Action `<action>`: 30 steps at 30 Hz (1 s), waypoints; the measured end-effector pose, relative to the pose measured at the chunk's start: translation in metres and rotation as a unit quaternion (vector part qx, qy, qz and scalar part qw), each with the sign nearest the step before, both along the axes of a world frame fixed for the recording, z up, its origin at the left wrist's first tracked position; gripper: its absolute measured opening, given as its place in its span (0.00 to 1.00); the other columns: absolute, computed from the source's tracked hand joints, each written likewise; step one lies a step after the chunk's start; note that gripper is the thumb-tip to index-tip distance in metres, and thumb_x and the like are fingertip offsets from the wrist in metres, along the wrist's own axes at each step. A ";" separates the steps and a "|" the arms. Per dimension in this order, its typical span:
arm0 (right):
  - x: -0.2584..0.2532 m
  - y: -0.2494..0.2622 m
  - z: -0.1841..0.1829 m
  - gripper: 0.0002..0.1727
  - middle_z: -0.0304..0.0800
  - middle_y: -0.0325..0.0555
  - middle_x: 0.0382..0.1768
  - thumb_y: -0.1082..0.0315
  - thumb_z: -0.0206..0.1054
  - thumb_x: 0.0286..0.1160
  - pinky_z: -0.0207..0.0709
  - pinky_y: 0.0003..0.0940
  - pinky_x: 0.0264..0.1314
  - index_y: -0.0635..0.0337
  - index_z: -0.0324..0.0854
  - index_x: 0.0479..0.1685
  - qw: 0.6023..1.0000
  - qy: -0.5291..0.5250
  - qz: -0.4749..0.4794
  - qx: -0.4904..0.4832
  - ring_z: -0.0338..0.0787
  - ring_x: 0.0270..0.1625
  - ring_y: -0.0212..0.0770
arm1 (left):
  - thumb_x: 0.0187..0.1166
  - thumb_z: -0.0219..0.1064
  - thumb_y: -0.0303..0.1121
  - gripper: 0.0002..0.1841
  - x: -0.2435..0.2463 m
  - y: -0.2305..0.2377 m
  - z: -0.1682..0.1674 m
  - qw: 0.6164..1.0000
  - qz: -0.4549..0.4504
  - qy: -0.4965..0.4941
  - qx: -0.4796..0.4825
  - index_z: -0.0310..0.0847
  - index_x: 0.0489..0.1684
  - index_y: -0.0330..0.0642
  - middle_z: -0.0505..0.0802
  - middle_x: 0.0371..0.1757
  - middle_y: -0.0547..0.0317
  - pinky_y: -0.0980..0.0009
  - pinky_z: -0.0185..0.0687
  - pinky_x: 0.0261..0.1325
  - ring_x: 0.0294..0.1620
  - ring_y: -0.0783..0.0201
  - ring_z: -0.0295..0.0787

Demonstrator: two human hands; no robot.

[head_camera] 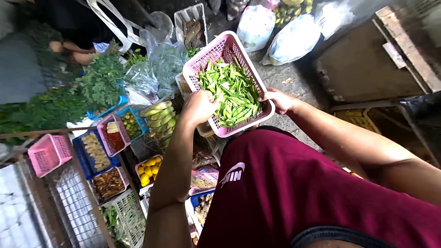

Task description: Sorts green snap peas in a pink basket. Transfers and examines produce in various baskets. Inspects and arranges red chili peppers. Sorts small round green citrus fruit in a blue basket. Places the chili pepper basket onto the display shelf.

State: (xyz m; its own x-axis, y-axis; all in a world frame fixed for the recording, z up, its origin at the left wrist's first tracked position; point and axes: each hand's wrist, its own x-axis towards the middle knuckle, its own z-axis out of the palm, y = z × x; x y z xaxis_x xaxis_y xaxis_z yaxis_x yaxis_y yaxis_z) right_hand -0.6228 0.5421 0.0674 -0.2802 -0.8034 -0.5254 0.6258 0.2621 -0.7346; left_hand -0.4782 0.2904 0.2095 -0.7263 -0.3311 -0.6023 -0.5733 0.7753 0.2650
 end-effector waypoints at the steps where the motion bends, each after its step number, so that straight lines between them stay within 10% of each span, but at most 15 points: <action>1: 0.006 -0.001 0.000 0.26 0.95 0.47 0.42 0.53 0.70 0.61 0.92 0.43 0.47 0.57 0.82 0.58 1.000 -0.001 -0.001 0.003 0.96 0.43 0.40 | 0.78 0.67 0.44 0.15 0.005 -0.002 0.000 1.000 -0.002 0.008 -0.005 0.79 0.23 0.46 0.86 0.26 0.55 0.45 0.78 0.40 0.34 0.52 0.85; 9: 0.048 -0.012 0.012 0.22 0.95 0.44 0.41 0.55 0.68 0.61 0.92 0.41 0.46 0.54 0.82 0.55 0.999 -0.005 -0.046 -0.011 0.96 0.42 0.38 | 0.81 0.70 0.37 0.08 0.091 -0.040 -0.004 0.945 0.133 0.299 0.001 0.86 0.33 0.44 0.90 0.42 0.58 0.62 0.82 0.38 0.34 0.64 0.84; 12: 0.063 -0.010 0.015 0.21 0.95 0.43 0.41 0.55 0.67 0.61 0.92 0.41 0.46 0.54 0.82 0.55 0.998 -0.004 -0.063 -0.001 0.96 0.41 0.38 | 0.84 0.67 0.38 0.08 0.119 -0.044 -0.024 0.958 0.161 0.226 -0.072 0.89 0.43 0.45 0.89 0.51 0.51 0.48 0.83 0.46 0.44 0.53 0.87; 15: 0.075 -0.008 0.017 0.21 0.95 0.44 0.41 0.56 0.66 0.63 0.92 0.41 0.46 0.55 0.82 0.54 0.997 0.008 -0.074 0.015 0.96 0.42 0.38 | 0.79 0.72 0.35 0.17 0.122 -0.029 -0.036 0.977 0.056 0.196 -0.059 0.89 0.65 0.47 0.85 0.74 0.49 0.42 0.79 0.74 0.73 0.47 0.82; 19: 0.093 -0.011 0.018 0.21 0.95 0.44 0.42 0.55 0.65 0.65 0.92 0.42 0.49 0.55 0.82 0.56 0.996 0.013 -0.086 0.013 0.96 0.44 0.38 | 0.74 0.76 0.33 0.22 0.098 0.014 -0.048 0.939 -0.207 0.265 0.074 0.88 0.68 0.51 0.87 0.73 0.56 0.52 0.77 0.80 0.78 0.55 0.79; 22: 0.103 -0.013 0.027 0.19 0.95 0.43 0.40 0.56 0.64 0.64 0.92 0.39 0.46 0.54 0.82 0.53 0.995 -0.003 -0.096 0.004 0.96 0.42 0.37 | 0.75 0.74 0.43 0.32 0.071 0.035 -0.074 0.897 -0.396 0.194 0.020 0.75 0.83 0.65 0.68 0.92 0.54 0.42 0.53 0.91 0.94 0.47 0.56; 27: 0.115 -0.013 0.028 0.20 0.95 0.42 0.41 0.56 0.64 0.64 0.92 0.40 0.47 0.54 0.82 0.54 0.994 -0.011 -0.110 -0.006 0.95 0.42 0.36 | 0.72 0.72 0.31 0.19 0.045 0.020 -0.094 0.883 -0.371 0.284 0.026 0.89 0.62 0.50 0.90 0.64 0.49 0.46 0.83 0.66 0.67 0.45 0.85; 30: 0.121 -0.013 0.027 0.23 0.95 0.42 0.43 0.55 0.64 0.65 0.91 0.40 0.49 0.53 0.79 0.60 0.992 -0.022 -0.126 0.005 0.95 0.44 0.37 | 0.72 0.68 0.26 0.18 0.028 -0.003 -0.074 0.914 -0.262 0.297 0.084 0.89 0.62 0.42 0.93 0.61 0.50 0.48 0.85 0.69 0.67 0.51 0.89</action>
